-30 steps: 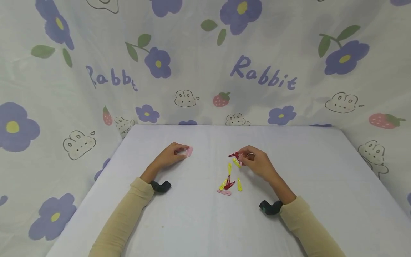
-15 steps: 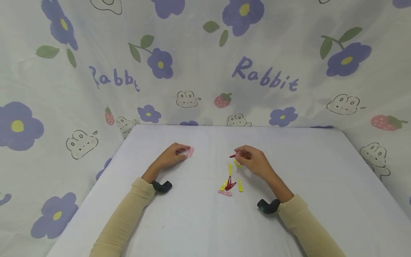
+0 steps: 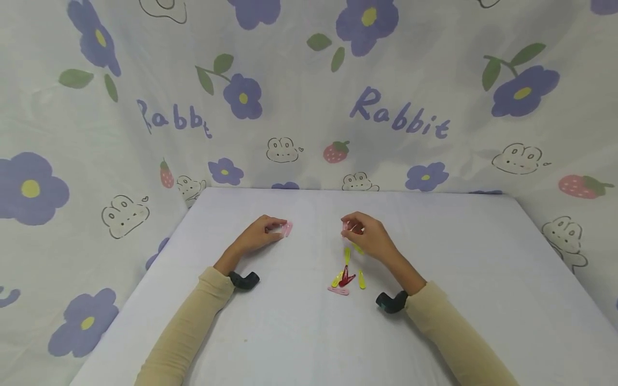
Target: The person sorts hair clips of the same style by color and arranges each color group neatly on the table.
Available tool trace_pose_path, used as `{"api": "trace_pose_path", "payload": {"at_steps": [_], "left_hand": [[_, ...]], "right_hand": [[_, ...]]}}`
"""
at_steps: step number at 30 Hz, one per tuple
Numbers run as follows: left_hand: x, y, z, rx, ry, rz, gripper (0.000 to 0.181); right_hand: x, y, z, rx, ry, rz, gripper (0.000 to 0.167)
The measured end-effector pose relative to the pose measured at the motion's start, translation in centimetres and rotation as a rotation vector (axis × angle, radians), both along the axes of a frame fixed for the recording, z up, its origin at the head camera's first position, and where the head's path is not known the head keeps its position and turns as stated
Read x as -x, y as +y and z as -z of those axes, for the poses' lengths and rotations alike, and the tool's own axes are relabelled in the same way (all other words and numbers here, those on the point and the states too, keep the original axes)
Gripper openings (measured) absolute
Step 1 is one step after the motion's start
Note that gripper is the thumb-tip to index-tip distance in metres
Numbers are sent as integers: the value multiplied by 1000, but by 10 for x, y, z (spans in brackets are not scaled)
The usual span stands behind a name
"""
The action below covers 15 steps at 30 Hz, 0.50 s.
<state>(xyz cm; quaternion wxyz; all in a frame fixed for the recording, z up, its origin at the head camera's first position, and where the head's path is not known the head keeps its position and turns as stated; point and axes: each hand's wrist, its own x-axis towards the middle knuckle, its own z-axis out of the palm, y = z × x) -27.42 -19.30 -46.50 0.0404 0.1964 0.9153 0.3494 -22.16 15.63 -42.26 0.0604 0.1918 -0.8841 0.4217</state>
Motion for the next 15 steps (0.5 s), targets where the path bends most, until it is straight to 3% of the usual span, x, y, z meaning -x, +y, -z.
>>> {"api": "trace_pose_path", "payload": {"at_steps": [15], "left_hand": [[-3, 2, -4, 0, -14, -22, 42]], "right_hand": [[26, -44, -4, 21, -9, -55, 32]]}}
